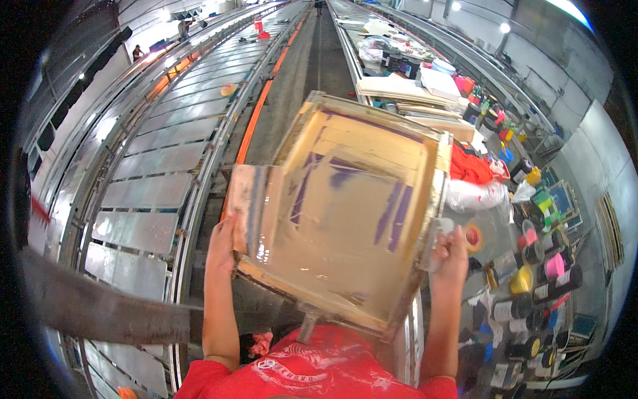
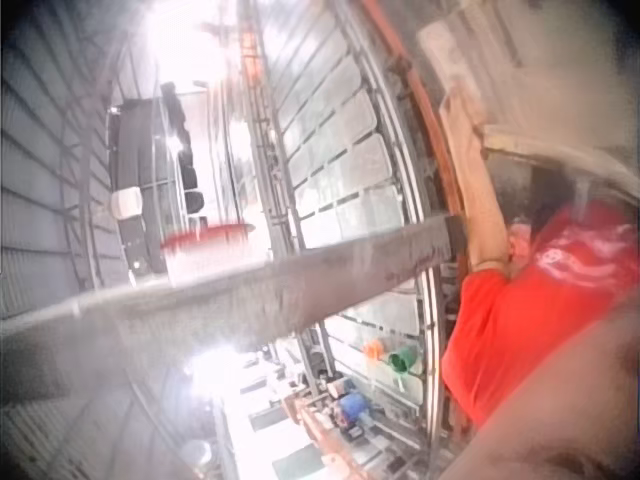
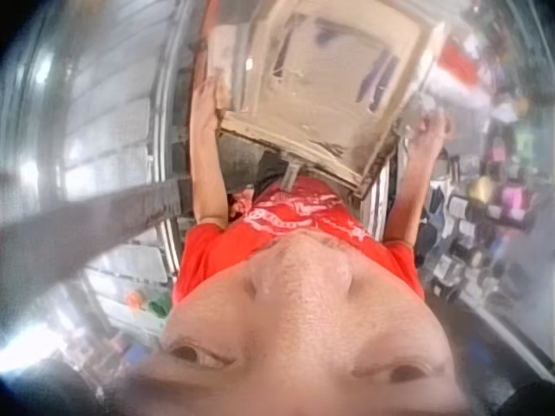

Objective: The person uses a squeegee to pull ink across a screen printing frame placed over a garment on a conveyor. They repeatedly lift the screen, reposition it, and pull the squeegee to apply ink. The person briefly touches their face before continuing the printing process.

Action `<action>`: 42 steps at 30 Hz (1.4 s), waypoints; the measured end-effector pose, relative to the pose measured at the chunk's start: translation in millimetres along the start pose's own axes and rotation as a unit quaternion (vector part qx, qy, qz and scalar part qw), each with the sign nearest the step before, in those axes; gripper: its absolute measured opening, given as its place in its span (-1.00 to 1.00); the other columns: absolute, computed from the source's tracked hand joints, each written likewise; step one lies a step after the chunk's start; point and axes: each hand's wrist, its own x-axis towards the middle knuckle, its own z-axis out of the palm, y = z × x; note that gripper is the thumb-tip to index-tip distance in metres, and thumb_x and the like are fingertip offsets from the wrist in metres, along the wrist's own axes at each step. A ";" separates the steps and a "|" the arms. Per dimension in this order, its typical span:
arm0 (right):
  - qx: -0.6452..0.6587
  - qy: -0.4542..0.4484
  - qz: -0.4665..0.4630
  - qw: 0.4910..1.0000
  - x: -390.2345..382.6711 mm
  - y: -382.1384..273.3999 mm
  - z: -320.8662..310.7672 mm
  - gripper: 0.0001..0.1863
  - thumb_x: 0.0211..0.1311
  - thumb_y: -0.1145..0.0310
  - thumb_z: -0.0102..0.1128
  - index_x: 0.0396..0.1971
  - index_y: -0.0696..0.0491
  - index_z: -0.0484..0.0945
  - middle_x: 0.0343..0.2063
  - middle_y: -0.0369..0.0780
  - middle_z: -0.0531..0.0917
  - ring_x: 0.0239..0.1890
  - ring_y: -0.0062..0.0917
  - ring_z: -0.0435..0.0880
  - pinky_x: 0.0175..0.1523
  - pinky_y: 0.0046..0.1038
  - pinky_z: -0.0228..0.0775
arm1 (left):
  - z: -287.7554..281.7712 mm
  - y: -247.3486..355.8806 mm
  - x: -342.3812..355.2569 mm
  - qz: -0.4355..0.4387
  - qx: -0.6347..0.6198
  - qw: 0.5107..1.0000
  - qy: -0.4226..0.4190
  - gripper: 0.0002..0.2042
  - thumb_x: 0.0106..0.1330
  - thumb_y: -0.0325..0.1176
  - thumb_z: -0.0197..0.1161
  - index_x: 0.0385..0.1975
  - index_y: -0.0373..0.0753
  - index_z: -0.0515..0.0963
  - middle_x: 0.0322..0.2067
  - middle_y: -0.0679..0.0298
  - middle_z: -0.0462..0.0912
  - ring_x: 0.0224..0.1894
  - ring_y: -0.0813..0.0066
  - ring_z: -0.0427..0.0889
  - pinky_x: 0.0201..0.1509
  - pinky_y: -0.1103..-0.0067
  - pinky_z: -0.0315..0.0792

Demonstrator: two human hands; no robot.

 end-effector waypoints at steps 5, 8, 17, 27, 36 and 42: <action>-0.012 -0.052 0.055 0.997 115.9 91.8 88.3 -0.66 0.46 0.02 0.12 -0.45 -0.11 0.37 -0.48 -0.38 0.40 -0.62 -0.78 0.21 -0.42 -0.67 0.10 | -41.1 3.1 103.9 0.012 -0.009 0.993 0.117 -0.52 0.40 -0.02 0.30 -0.04 -0.40 0.59 -0.23 0.26 0.68 -0.22 0.55 0.65 -0.11 0.54 0.53; -0.016 -0.083 0.071 0.994 189.7 137.5 159.5 -0.66 0.48 0.05 0.08 -0.47 -0.10 0.35 -0.52 -0.40 0.37 -0.62 -0.76 0.19 -0.41 -0.64 0.07 | -57.0 10.9 180.4 0.052 -0.007 0.977 0.206 -0.49 0.38 -0.03 0.32 0.03 -0.41 0.55 -0.17 0.24 0.66 -0.15 0.52 0.64 -0.03 0.52 0.52; -0.056 -0.089 0.086 0.991 377.8 212.7 298.2 -0.67 0.53 0.10 0.02 -0.47 -0.08 0.35 -0.52 -0.41 0.36 -0.60 -0.77 0.20 -0.40 -0.60 0.08 | -46.3 80.5 416.1 0.000 -0.004 0.995 0.102 -0.64 0.43 -0.03 0.26 -0.16 -0.27 0.59 -0.33 0.37 0.64 -0.37 0.62 0.59 -0.32 0.62 0.45; -0.028 -0.035 0.018 0.999 606.7 267.3 399.1 -0.70 0.49 0.19 0.08 -0.47 -0.02 0.39 -0.53 -0.41 0.38 -0.56 -0.76 0.19 -0.41 -0.62 0.04 | 67.2 142.9 720.0 0.025 0.043 0.996 0.074 -0.58 0.39 0.03 0.29 -0.15 -0.30 0.60 -0.37 0.38 0.63 -0.40 0.63 0.61 -0.35 0.63 0.46; -0.024 -0.099 0.075 0.992 862.6 300.4 556.3 -0.73 0.47 0.16 0.08 -0.44 -0.08 0.38 -0.53 -0.45 0.39 -0.62 -0.81 0.19 -0.43 -0.63 0.05 | 128.1 202.9 906.5 0.080 0.009 0.984 0.160 -0.67 0.45 -0.03 0.24 -0.20 -0.23 0.59 -0.42 0.42 0.59 -0.48 0.65 0.55 -0.46 0.64 0.41; -0.050 -0.156 0.139 0.977 991.2 374.2 652.7 -0.73 0.46 0.16 0.13 -0.44 -0.06 0.41 -0.53 -0.44 0.38 -0.59 -0.79 0.19 -0.44 -0.63 0.01 | 116.4 189.8 1029.8 0.067 -0.056 0.971 0.220 -0.66 0.50 -0.07 0.17 -0.10 -0.27 0.56 -0.34 0.38 0.62 -0.40 0.58 0.60 -0.37 0.58 0.47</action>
